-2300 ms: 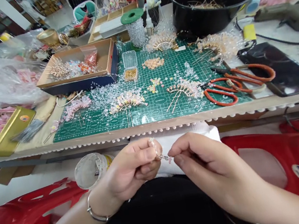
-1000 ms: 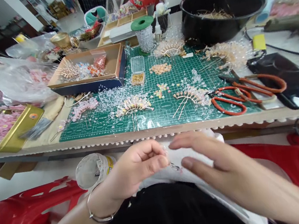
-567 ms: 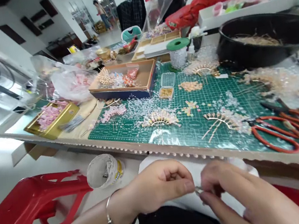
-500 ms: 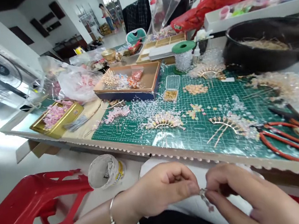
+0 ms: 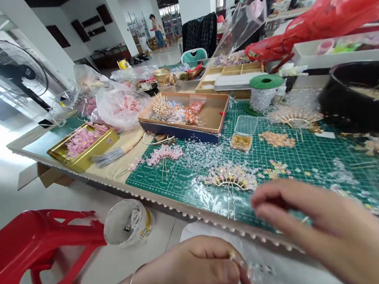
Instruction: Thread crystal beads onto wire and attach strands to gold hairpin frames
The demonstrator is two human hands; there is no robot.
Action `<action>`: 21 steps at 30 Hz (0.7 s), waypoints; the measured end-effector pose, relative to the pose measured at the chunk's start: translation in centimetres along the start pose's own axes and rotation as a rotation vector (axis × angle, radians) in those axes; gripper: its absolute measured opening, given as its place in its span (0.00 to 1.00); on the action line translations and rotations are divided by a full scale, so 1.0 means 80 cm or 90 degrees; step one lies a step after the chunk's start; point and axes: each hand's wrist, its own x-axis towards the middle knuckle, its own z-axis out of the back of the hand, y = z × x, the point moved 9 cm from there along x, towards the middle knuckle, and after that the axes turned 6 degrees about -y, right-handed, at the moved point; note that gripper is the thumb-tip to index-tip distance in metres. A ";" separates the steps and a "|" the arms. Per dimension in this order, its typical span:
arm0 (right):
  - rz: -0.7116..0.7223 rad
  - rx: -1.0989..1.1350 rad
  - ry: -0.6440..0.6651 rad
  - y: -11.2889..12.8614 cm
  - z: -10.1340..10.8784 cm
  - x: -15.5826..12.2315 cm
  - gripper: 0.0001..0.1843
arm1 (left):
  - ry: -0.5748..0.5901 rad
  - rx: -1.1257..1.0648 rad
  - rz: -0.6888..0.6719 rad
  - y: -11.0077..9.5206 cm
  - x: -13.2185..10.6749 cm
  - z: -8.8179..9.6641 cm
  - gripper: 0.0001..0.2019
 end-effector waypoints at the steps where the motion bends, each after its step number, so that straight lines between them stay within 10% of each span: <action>1: -0.016 -0.060 0.025 0.002 -0.002 0.031 0.20 | -0.008 -0.004 -0.006 -0.004 -0.003 0.004 0.19; 9: -0.007 -0.304 0.205 0.015 -0.108 0.219 0.13 | -0.024 0.029 0.127 0.006 -0.017 0.031 0.21; 14: -0.007 -0.323 0.250 0.011 -0.148 0.235 0.15 | -0.043 0.047 0.116 0.006 -0.020 0.051 0.22; 21: -0.027 -0.166 0.180 0.004 -0.110 0.237 0.13 | -0.061 0.054 0.110 0.011 -0.006 0.049 0.24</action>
